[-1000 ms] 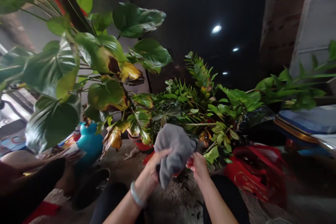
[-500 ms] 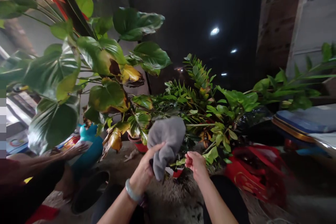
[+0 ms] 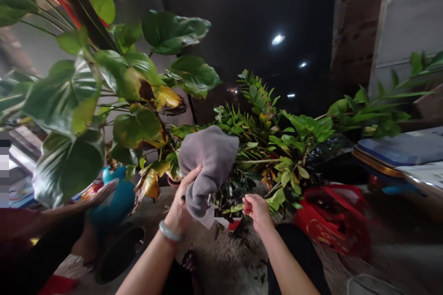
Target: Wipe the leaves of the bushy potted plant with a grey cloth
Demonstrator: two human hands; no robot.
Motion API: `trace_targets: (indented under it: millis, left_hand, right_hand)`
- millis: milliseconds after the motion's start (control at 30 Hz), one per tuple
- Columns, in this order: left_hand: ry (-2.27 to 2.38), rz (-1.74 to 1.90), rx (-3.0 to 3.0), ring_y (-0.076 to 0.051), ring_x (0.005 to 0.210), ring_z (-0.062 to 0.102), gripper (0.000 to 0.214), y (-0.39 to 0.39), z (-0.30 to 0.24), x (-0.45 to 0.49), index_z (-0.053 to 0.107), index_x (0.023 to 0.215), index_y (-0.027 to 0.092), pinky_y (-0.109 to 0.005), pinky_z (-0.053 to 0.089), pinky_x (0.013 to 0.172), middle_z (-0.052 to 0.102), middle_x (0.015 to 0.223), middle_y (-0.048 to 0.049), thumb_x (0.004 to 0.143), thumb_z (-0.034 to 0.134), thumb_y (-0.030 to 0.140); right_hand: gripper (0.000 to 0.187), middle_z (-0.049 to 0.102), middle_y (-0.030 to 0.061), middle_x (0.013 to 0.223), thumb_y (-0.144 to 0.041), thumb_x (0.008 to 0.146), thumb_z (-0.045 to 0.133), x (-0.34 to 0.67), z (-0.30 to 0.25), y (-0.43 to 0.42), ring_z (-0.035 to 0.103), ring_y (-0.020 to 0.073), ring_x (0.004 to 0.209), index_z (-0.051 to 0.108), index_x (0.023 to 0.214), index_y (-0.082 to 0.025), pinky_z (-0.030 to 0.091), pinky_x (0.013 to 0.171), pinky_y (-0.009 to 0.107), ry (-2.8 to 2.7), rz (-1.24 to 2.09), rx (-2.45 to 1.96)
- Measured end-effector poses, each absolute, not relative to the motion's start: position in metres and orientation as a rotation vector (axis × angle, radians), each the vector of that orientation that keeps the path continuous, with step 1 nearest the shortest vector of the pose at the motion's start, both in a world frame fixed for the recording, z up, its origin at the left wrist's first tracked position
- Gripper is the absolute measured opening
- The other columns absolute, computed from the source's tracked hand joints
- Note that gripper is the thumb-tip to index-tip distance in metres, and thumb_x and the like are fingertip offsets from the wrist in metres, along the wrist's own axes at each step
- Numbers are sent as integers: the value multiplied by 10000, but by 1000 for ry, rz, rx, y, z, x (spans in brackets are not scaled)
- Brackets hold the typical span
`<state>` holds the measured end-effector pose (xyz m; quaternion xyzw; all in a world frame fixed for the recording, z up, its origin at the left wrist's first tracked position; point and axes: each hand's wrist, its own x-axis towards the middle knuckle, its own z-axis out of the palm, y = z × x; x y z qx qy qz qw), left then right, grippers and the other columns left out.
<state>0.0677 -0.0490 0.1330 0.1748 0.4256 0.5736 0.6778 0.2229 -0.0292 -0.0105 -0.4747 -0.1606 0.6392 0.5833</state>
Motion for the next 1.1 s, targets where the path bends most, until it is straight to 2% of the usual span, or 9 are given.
trace_targets:
  millis: [167,267,367,467,533,600,800,933,1100]
  left_hand:
    - [1061,1161,309,-220,750,737,125,-64,83,70,713,876,101,-322,570,834,749,666,-50,762,676,138]
    - [1147,1107,235,-200,646,720,80,-91,58,63,709,812,83,-297,580,761,740,637,-62,733,705,98]
    - [1114,1222,200,-158,565,685,33,-106,56,56,708,750,86,-248,569,686,733,625,-53,720,717,97]
    - [1041,1256,204,-166,544,671,92,-109,63,53,710,695,103,-263,562,654,729,610,-48,651,782,140]
    - [994,1216,252,-192,547,671,189,-113,63,53,714,669,100,-300,561,675,723,594,-58,577,845,201]
    - [960,1188,305,-217,573,678,318,-119,57,54,726,672,92,-334,557,726,724,597,-72,489,899,286]
    - [884,1139,395,-314,828,709,562,-141,44,60,758,719,72,-371,517,870,755,705,-135,319,937,425]
    - [841,1105,422,-278,799,717,463,-145,49,67,760,703,113,-340,533,849,767,724,-111,388,927,410]
    - [838,1043,349,-268,770,728,333,-141,50,71,737,700,83,-324,555,810,750,670,-121,507,895,304]
  right_hand:
    - [198,599,-37,434,-188,499,744,226,-14,-28,512,102,371,546,510,-197,430,402,226,-353,1515,-1102]
    - [225,525,-72,376,-176,519,739,231,-13,-28,485,100,346,517,512,-209,416,394,219,-331,1534,-1107]
    - [208,654,-24,519,-280,574,764,233,-2,-41,570,132,419,580,644,-212,462,432,245,-304,1585,-1133]
    - [367,740,64,712,-509,621,755,222,17,-71,674,203,596,646,780,-197,515,503,306,-324,1782,-1045]
    - [508,754,87,786,-611,576,764,209,30,-95,692,225,700,678,836,-182,520,555,313,-400,1904,-921]
    - [551,757,86,785,-598,493,817,196,41,-115,687,232,728,695,823,-173,507,585,306,-519,1904,-890]
    - [424,763,99,729,-473,418,819,184,55,-129,685,321,783,711,713,-188,510,740,396,-780,1368,-1275]
    - [292,766,113,789,-475,515,740,187,44,-126,678,342,834,670,671,-239,516,791,407,-966,1093,-1368]
    - [281,721,160,1015,-468,671,645,180,20,-126,622,341,1015,647,831,-238,469,936,427,-1112,725,-1419]
